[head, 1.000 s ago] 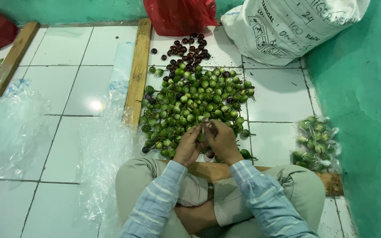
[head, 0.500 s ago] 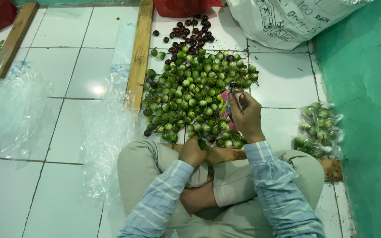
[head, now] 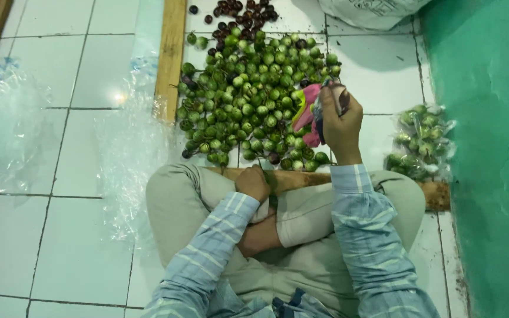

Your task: Picking small green fruits from a pile and placing them into small plastic bags before sealing them

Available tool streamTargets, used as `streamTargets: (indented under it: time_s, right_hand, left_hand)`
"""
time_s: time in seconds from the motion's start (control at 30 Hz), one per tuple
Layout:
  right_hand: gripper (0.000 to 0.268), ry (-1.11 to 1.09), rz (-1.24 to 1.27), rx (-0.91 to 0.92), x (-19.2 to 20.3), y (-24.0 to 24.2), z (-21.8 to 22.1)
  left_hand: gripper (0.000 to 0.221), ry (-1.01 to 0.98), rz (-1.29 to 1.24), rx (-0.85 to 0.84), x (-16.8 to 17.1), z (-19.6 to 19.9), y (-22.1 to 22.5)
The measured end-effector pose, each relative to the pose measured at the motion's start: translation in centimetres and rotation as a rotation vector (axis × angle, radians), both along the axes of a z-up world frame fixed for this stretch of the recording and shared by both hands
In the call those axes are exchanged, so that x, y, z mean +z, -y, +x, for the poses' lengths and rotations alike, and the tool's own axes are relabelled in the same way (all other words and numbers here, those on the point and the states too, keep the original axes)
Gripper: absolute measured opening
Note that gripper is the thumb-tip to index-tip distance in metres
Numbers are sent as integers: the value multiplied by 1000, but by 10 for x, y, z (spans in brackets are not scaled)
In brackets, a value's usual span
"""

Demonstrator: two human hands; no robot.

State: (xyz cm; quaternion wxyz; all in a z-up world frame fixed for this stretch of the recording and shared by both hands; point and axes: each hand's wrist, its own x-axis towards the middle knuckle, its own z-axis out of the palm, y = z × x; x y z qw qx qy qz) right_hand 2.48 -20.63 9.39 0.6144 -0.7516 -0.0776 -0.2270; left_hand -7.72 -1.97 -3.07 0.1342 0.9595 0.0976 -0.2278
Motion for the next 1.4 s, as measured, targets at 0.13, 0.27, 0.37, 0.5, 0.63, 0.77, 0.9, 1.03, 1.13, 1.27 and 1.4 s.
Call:
streamTargets:
  time_s: [0.13,0.27,0.37,0.5,0.63,0.77,0.9,1.03,1.13,1.27,1.4]
  right_hand:
    - [34,-2,62,-10,6,6,2]
    - [31,-48,162,-32,9,9,-2]
    - [31,-65,223,-30,15,11,1]
    - [32,-133,319,-46,14,13,6]
    - [30,-168,385,-43,13,8,6]
    - [30,-205,369,-39,-1,8,11]
    - [32,-221,337,-41,1,6,10]
    - [30,-254,332,-51,2,1,10]
    - [31,-268,316,-31,4,-4,13]
    - [31,-286,230,-22,21,-12,12]
    - [31,-309,188,21,9,-14,13]
  left_hand:
    - [32,15,24,26,-17,2,0]
    - [54,-3,-16,-11,-11,1,-6]
    - [68,-21,-29,-39,13,7,-7]
    - [86,117,172,-85,55,8,0]
    - [83,319,75,-99,15,30,-7]
    - [63,393,-57,-56,32,59,-8]
    - [48,486,-65,-35,9,94,-15]
    - [37,556,-70,-87,-1,123,-24]
    - [45,619,38,-233,-28,143,-35]
    - [43,740,161,-410,-61,159,-47]
    - [41,776,138,-419,-70,162,-47]
